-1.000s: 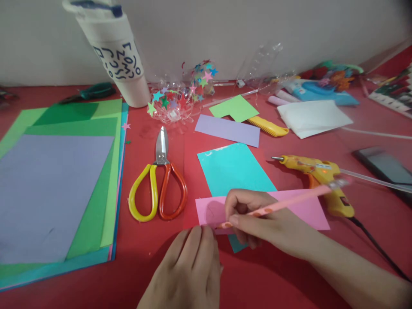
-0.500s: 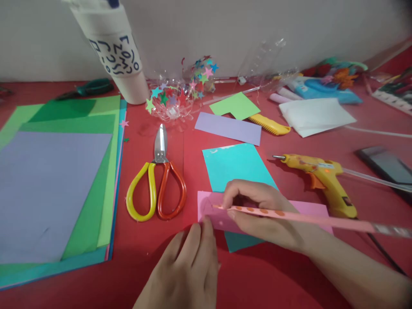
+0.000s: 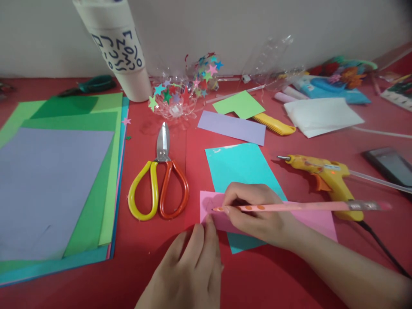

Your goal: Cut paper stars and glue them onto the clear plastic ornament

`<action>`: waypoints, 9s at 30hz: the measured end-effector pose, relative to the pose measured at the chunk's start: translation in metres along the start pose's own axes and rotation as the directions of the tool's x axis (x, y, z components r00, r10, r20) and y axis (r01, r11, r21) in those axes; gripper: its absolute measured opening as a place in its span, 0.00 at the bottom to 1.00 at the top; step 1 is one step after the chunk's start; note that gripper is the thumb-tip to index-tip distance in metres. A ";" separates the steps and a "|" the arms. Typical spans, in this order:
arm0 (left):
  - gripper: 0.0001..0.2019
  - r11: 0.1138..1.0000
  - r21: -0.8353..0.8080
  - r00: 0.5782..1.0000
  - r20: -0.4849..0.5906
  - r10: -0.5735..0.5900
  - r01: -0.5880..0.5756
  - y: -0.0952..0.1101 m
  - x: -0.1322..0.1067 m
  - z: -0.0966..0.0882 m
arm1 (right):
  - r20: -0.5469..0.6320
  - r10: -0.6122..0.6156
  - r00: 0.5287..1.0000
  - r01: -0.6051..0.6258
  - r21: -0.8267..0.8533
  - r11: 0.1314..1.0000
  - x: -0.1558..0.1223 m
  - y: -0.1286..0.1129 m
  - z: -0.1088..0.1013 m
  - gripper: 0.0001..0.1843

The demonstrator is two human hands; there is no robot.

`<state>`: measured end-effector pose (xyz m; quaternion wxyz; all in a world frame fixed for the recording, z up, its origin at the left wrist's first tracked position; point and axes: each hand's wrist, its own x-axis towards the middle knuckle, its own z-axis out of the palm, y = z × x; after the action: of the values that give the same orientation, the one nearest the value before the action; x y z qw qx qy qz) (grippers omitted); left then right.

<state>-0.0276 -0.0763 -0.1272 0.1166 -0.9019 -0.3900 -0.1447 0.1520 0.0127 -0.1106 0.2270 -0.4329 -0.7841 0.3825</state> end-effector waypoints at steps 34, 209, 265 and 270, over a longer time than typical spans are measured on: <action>0.12 1.000 -0.017 1.000 -0.022 -0.002 0.001 0.000 0.003 0.000 | -0.034 0.000 0.999 0.001 0.032 0.999 0.000 -0.001 0.001 0.08; 0.13 1.000 -0.004 1.000 0.019 0.019 -0.019 -0.001 -0.001 -0.001 | -0.070 0.027 0.997 -0.025 0.025 0.999 -0.001 -0.003 -0.001 0.08; 0.18 0.999 0.036 0.994 0.103 0.028 -0.032 0.010 0.015 -0.012 | 0.123 0.317 0.940 -0.340 0.336 0.878 -0.018 -0.007 -0.023 0.06; 0.14 0.996 0.085 0.996 0.091 -0.003 -0.005 0.023 0.031 -0.015 | 0.016 0.278 0.961 -0.274 0.236 0.932 -0.018 -0.009 -0.014 0.04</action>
<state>0.0070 -0.0758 -0.1048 0.1368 -0.9019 -0.4004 -0.0866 0.1665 0.0000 -0.0959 0.2279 -0.5119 -0.6625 0.4971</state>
